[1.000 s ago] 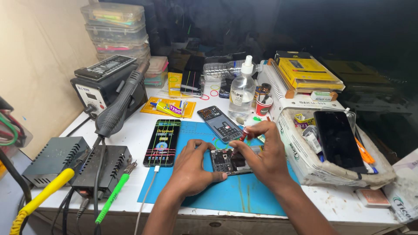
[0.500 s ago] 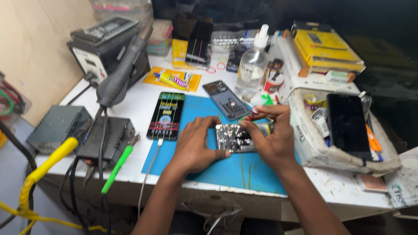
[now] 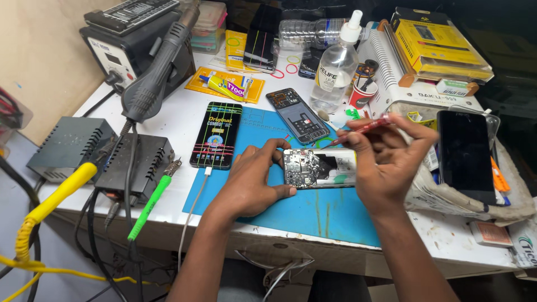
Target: The person is repairing a mobile phone using a screwdriver to remove and install internal components. They handle the phone chassis, battery, and circuit boards on a blue work mat.
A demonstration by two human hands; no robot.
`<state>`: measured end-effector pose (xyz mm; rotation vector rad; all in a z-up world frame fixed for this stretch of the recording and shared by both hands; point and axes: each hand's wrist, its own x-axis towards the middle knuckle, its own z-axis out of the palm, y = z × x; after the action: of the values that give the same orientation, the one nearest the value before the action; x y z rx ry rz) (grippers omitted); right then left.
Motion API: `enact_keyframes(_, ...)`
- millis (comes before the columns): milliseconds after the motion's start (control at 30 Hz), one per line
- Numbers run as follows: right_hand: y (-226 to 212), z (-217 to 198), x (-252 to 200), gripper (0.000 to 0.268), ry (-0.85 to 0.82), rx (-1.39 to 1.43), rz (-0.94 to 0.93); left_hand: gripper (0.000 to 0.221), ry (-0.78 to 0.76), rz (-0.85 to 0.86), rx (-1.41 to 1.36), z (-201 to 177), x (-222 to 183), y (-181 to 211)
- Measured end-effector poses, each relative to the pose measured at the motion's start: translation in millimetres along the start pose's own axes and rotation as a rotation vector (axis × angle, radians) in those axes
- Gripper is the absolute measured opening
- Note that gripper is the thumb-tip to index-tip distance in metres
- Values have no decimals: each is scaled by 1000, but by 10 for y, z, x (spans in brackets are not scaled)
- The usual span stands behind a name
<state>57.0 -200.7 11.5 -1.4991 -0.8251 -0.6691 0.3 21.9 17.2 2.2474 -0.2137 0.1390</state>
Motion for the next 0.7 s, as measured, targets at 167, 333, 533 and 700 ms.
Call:
enact_keyframes(167, -130, -36, 303, 45, 33, -158, -61, 80, -52, -86, -6, -38, -10, 52)
enact_keyframes(333, -34, 82, 750, 44, -102, -75, -164, 82, -36, -52, -27, -49, -36, 53)
enact_keyframes(533, 423, 444, 1021, 40, -122, -53, -151, 80, -13, -46, -23, -53, -67, 67)
enact_keyframes(700, 637, 580, 962, 37, -109, -213, 40, 76, 16, 25, 8, -54, -45, 42)
